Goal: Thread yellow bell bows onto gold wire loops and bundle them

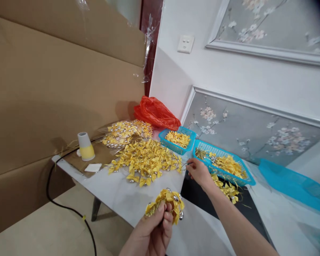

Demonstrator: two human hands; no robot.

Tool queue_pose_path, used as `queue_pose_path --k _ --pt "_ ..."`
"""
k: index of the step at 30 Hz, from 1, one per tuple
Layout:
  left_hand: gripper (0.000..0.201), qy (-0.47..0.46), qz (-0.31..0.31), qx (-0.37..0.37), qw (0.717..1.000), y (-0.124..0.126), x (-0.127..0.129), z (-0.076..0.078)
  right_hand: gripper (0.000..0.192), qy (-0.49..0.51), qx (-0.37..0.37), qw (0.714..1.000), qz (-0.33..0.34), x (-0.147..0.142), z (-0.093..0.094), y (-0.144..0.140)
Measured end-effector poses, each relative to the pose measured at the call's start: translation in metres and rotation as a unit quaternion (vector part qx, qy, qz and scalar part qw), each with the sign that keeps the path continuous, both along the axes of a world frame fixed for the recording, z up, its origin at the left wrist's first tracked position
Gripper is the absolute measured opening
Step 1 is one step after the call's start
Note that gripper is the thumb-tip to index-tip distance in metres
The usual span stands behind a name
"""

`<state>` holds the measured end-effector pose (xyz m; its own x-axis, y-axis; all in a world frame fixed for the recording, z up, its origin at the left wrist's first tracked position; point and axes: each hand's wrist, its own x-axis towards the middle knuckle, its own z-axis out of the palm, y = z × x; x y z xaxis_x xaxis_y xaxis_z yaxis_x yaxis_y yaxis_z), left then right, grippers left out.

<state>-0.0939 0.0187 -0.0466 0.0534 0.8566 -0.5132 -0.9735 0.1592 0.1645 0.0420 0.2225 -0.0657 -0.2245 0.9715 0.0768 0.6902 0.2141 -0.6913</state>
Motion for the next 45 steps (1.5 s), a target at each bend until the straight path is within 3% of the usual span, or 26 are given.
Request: queue_pose_path --k 6,13,17,21,25,28,31,33,35,37,40,45 --pt "0.014 0.025 0.006 -0.005 1.0 0.002 0.007 -0.007 0.013 -0.006 0.136 0.986 0.099 0.013 0.037 -0.041" --pt "0.014 0.031 -0.005 -0.009 0.999 0.002 0.012 -0.003 0.028 -0.027 0.201 0.933 0.297 0.009 0.071 -0.106" --pt "0.015 0.024 0.017 0.002 1.0 0.002 0.014 -0.001 0.032 -0.103 0.256 0.886 0.373 0.01 0.07 -0.13" --pt "0.021 0.017 0.029 0.007 0.999 0.002 0.015 -0.004 0.035 -0.151 0.31 0.86 0.376 0.012 0.06 -0.138" --pt "0.02 0.017 0.026 0.01 0.999 0.0 0.017 -0.006 0.023 -0.172 0.394 0.827 0.361 0.009 0.054 -0.14" --pt "0.022 0.025 0.022 0.015 0.999 -0.001 0.017 -0.006 0.021 -0.184 0.406 0.813 0.374 0.007 0.056 -0.145" --pt "0.021 0.026 0.015 0.015 0.999 -0.001 0.016 -0.003 0.023 -0.165 0.365 0.829 0.39 0.01 0.06 -0.145" --pt "0.019 0.021 0.011 0.012 1.0 -0.001 0.014 -0.001 0.025 -0.126 0.292 0.872 0.373 0.013 0.062 -0.137" --pt "0.021 0.012 0.009 0.008 1.0 0.0 0.011 0.001 0.023 -0.077 0.216 0.925 0.302 0.016 0.061 -0.116" --pt "0.023 0.003 0.004 0.004 1.0 0.0 0.009 0.004 0.02 -0.064 0.193 0.959 0.2 0.015 0.054 -0.085" --pt "0.024 -0.01 -0.009 -0.002 1.0 -0.001 0.008 0.007 0.02 -0.081 0.151 0.981 0.09 0.009 0.035 -0.032" --pt "0.02 -0.023 -0.016 -0.009 1.0 -0.004 0.006 0.01 0.027 -0.108 0.083 0.99 0.024 -0.007 0.0 0.024"
